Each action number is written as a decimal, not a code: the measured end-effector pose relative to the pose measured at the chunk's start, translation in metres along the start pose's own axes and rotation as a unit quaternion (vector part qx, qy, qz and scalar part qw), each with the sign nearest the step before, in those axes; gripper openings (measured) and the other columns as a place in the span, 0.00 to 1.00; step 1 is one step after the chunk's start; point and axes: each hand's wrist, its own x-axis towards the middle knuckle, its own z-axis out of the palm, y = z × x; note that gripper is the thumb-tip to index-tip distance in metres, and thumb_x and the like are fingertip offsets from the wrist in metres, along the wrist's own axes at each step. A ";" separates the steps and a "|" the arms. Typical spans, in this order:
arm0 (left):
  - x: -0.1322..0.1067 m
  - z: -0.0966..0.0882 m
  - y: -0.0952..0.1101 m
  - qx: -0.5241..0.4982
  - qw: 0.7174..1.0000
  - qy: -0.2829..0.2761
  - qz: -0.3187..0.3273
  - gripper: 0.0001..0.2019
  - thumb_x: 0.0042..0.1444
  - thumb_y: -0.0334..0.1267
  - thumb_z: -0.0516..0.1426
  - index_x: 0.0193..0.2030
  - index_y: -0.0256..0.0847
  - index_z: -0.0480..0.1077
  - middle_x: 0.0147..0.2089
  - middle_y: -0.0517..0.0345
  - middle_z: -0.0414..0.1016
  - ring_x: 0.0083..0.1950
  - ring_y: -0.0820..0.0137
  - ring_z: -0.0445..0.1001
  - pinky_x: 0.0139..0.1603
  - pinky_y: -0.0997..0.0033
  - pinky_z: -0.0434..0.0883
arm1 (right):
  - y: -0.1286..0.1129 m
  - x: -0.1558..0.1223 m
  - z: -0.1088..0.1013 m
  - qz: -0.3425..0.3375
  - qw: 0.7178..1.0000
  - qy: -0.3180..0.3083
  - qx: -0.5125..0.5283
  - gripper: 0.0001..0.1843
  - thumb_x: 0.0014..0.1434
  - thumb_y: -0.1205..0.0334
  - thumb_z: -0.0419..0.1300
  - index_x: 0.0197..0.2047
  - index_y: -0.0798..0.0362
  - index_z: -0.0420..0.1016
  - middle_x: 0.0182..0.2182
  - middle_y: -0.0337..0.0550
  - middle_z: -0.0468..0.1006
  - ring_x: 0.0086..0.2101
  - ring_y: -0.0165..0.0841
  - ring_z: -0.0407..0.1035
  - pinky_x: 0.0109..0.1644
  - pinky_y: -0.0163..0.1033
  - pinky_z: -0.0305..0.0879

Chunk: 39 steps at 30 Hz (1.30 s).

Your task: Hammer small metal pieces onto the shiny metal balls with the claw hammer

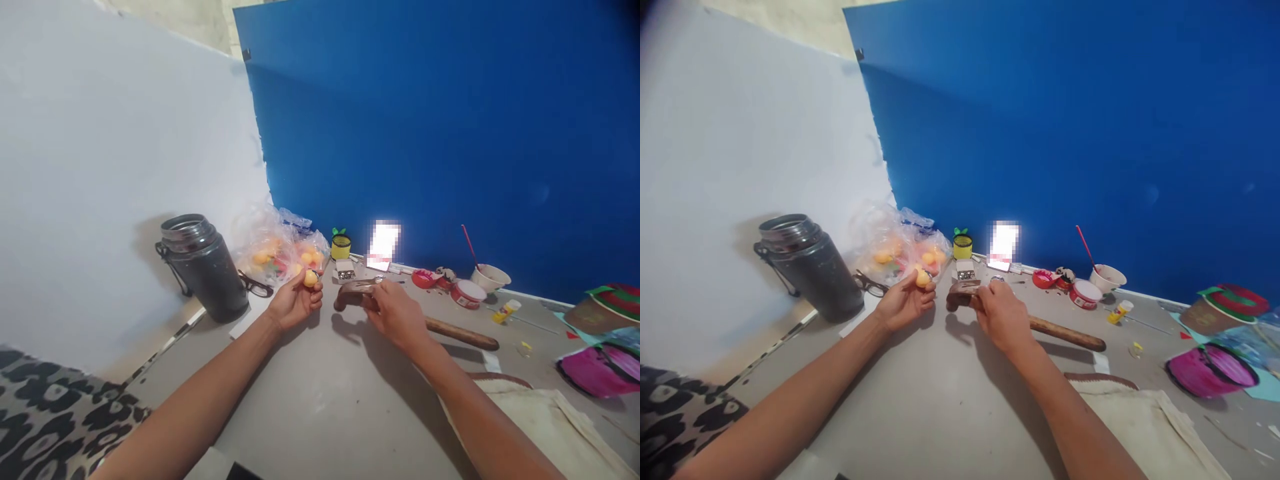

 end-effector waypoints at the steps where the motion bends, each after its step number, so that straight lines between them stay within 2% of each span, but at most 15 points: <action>1: 0.000 -0.001 -0.001 -0.008 1.000 -0.007 -0.007 0.17 0.62 0.49 0.62 0.46 0.36 0.71 0.30 0.59 0.68 0.25 0.75 0.65 0.26 0.74 0.65 | 0.002 0.000 -0.002 0.015 0.999 0.032 -0.007 0.05 0.64 0.61 0.61 0.43 0.50 0.76 0.44 0.48 0.79 0.44 0.39 0.72 0.32 0.37 0.49; 3: 0.000 -0.001 -0.005 0.018 1.000 -0.015 -0.004 0.19 0.60 0.49 0.65 0.48 0.37 0.70 0.29 0.62 0.66 0.24 0.76 0.62 0.25 0.76 0.62 | 0.005 -0.001 -0.006 0.040 0.996 0.082 -0.008 0.07 0.66 0.59 0.60 0.45 0.50 0.77 0.40 0.47 0.81 0.39 0.39 0.73 0.33 0.37 0.52; 5: -0.001 0.001 -0.012 0.100 0.995 -0.016 0.022 0.21 0.57 0.49 0.67 0.48 0.39 0.69 0.27 0.66 0.63 0.22 0.79 0.58 0.24 0.78 0.58 | 0.006 -0.002 -0.009 0.052 0.991 0.119 0.000 0.10 0.66 0.58 0.61 0.48 0.50 0.78 0.36 0.46 0.82 0.35 0.38 0.74 0.33 0.38 0.53; 7: -0.002 0.003 -0.019 0.212 0.975 -0.009 0.060 0.22 0.56 0.50 0.68 0.48 0.40 0.69 0.26 0.69 0.61 0.21 0.80 0.56 0.23 0.78 0.55 | 0.005 -0.003 -0.012 0.050 0.986 0.161 0.013 0.12 0.65 0.57 0.62 0.50 0.50 0.78 0.36 0.46 0.84 0.34 0.39 0.75 0.34 0.38 0.56; 9: -0.003 0.005 -0.025 0.314 0.945 -0.001 0.087 0.21 0.57 0.51 0.67 0.48 0.41 0.68 0.26 0.69 0.62 0.21 0.79 0.58 0.23 0.77 0.57 | 0.002 -0.004 -0.012 0.040 0.979 0.196 0.025 0.12 0.66 0.57 0.61 0.50 0.50 0.78 0.37 0.46 0.84 0.35 0.39 0.76 0.36 0.38 0.58; 11: -0.004 0.004 -0.029 0.382 0.919 -0.003 0.100 0.20 0.60 0.51 0.65 0.50 0.41 0.68 0.27 0.68 0.64 0.23 0.78 0.62 0.25 0.76 0.59 | -0.003 -0.005 -0.011 0.027 0.978 0.204 0.034 0.11 0.67 0.57 0.60 0.50 0.50 0.79 0.37 0.46 0.85 0.35 0.39 0.76 0.37 0.38 0.59; 13: -0.005 0.002 -0.030 0.415 0.904 -0.020 0.099 0.20 0.61 0.51 0.63 0.52 0.42 0.67 0.27 0.67 0.66 0.24 0.77 0.64 0.26 0.76 0.61 | -0.006 -0.006 -0.009 0.010 0.982 0.183 0.037 0.11 0.67 0.57 0.60 0.50 0.49 0.79 0.38 0.46 0.85 0.35 0.38 0.77 0.37 0.38 0.59; 16: -0.006 0.001 -0.031 0.436 0.895 -0.031 0.092 0.20 0.59 0.49 0.64 0.52 0.42 0.67 0.27 0.68 0.66 0.24 0.76 0.65 0.26 0.76 0.62 | -0.009 -0.008 -0.009 0.002 0.989 0.145 0.031 0.12 0.65 0.57 0.62 0.51 0.48 0.79 0.35 0.44 0.85 0.34 0.38 0.76 0.34 0.38 0.57; 20: -0.008 0.004 -0.033 0.451 0.888 -0.001 0.092 0.15 0.58 0.44 0.63 0.49 0.43 0.69 0.26 0.67 0.66 0.24 0.75 0.64 0.24 0.77 0.61 | -0.010 -0.008 -0.015 0.022 0.985 0.165 0.053 0.12 0.68 0.56 0.58 0.48 0.50 0.80 0.38 0.48 0.84 0.36 0.39 0.75 0.37 0.39 0.58; 23: -0.009 0.010 -0.034 0.428 0.899 0.017 0.087 0.13 0.56 0.39 0.63 0.47 0.42 0.70 0.25 0.67 0.66 0.23 0.76 0.64 0.23 0.77 0.60 | -0.011 -0.009 -0.017 0.024 0.989 0.131 0.060 0.14 0.69 0.55 0.57 0.51 0.50 0.79 0.41 0.49 0.85 0.39 0.40 0.76 0.39 0.39 0.59; 26: -0.010 0.014 -0.036 0.371 0.926 0.005 0.072 0.10 0.54 0.36 0.63 0.41 0.41 0.69 0.25 0.67 0.65 0.22 0.78 0.62 0.22 0.77 0.57 | -0.012 -0.009 -0.016 0.016 0.995 0.082 0.053 0.14 0.67 0.56 0.59 0.53 0.47 0.79 0.39 0.47 0.85 0.38 0.40 0.75 0.37 0.39 0.58; 31: -0.010 0.019 -0.037 0.305 0.950 0.000 0.062 0.15 0.52 0.37 0.66 0.44 0.40 0.69 0.29 0.65 0.67 0.23 0.79 0.63 0.22 0.77 0.56 | -0.012 -0.011 -0.020 0.031 0.984 0.167 0.057 0.15 0.71 0.53 0.55 0.48 0.50 0.80 0.39 0.50 0.84 0.39 0.41 0.75 0.41 0.40 0.58; 32: -0.010 0.020 -0.037 0.305 0.950 -0.001 0.063 0.15 0.52 0.37 0.66 0.44 0.40 0.69 0.29 0.65 0.66 0.23 0.79 0.63 0.22 0.77 0.57 | -0.013 -0.011 -0.020 0.027 0.985 0.161 0.055 0.15 0.71 0.54 0.54 0.49 0.50 0.80 0.39 0.50 0.84 0.39 0.41 0.75 0.41 0.40 0.57; 36: -0.009 0.016 -0.037 0.348 0.935 -0.009 0.071 0.12 0.53 0.38 0.65 0.42 0.40 0.69 0.29 0.65 0.66 0.23 0.78 0.63 0.23 0.77 0.58 | -0.018 -0.011 -0.022 -0.007 0.997 0.072 0.034 0.12 0.69 0.57 0.57 0.51 0.48 0.79 0.38 0.47 0.84 0.37 0.39 0.74 0.36 0.39 0.53; 39: -0.009 0.013 -0.037 0.408 0.909 0.011 0.082 0.12 0.55 0.38 0.64 0.44 0.40 0.70 0.26 0.66 0.66 0.22 0.77 0.63 0.23 0.77 0.59 | -0.018 -0.012 -0.022 0.002 0.994 0.106 0.023 0.13 0.70 0.56 0.56 0.47 0.50 0.80 0.36 0.49 0.83 0.36 0.39 0.73 0.36 0.39 0.53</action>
